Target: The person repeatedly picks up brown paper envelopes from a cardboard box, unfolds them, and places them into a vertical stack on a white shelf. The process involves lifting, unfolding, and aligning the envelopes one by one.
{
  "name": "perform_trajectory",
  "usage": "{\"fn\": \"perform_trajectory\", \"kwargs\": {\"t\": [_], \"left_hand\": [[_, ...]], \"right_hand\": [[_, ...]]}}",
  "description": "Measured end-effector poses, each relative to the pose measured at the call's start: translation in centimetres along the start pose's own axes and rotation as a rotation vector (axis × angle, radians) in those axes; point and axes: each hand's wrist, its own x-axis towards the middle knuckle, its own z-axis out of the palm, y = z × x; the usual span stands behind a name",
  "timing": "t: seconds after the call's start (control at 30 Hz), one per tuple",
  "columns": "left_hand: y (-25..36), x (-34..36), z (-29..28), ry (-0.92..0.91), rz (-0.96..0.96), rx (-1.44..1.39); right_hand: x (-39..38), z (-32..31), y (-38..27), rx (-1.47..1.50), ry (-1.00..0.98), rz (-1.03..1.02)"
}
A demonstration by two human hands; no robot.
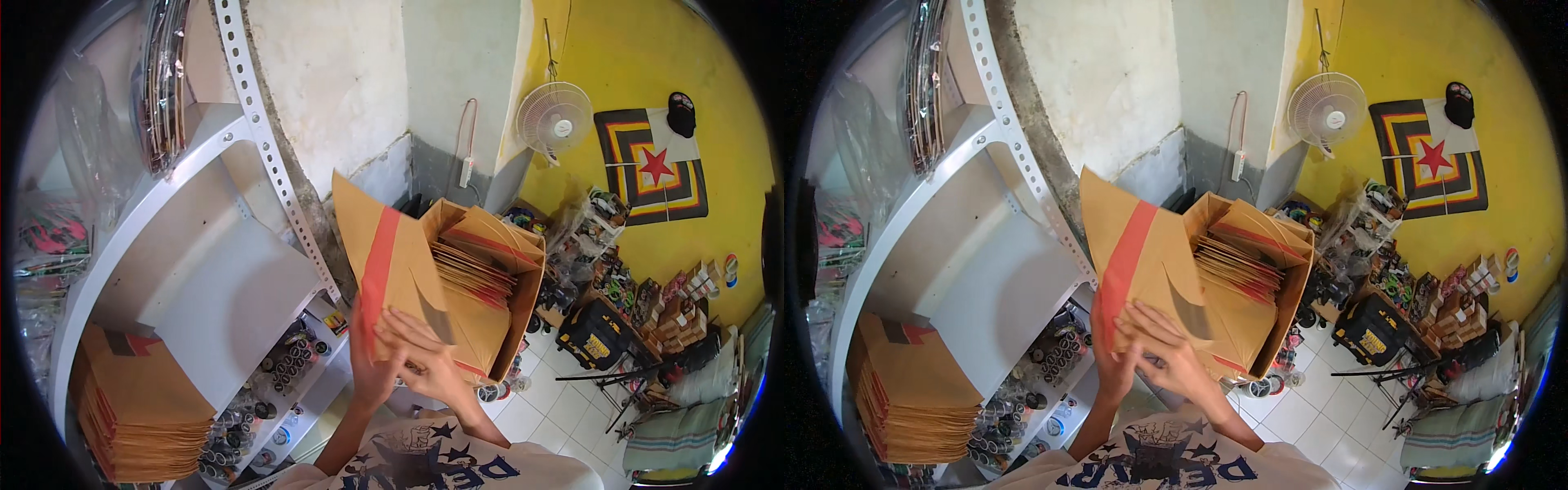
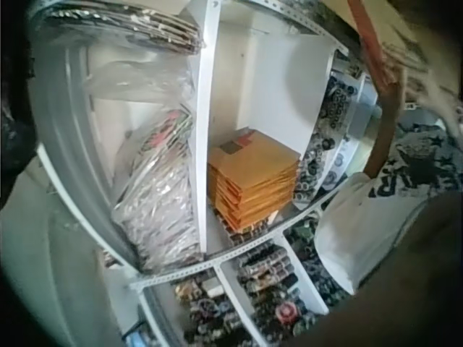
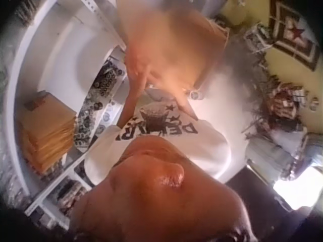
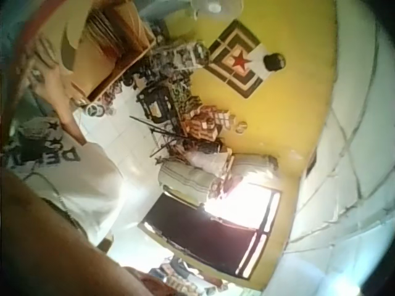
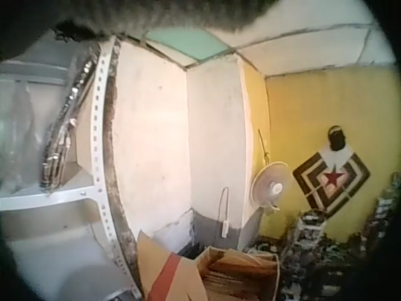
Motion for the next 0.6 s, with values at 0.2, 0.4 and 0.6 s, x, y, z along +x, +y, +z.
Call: {"fn": "perform_trajectory", "kwargs": {"t": [0.2, 0.4, 0.6], "left_hand": [[-1.0, -0.4, -5.0, 0.199, -0.168, 0.095], [-0.2, -0.8, -8.8, 0.245, -0.22, -0.127], [-0.9, -0.9, -9.2, 0.157, -0.278, -0.283]], "right_hand": [[-0.8, -1.8, 1.8, 0.123, 0.024, 0.126], [-4.7, -7.7, 9.8, -0.358, 0.563, 0.328], [-8.0, -10.6, 11.3, 0.118, 0.763, 0.525]]}}
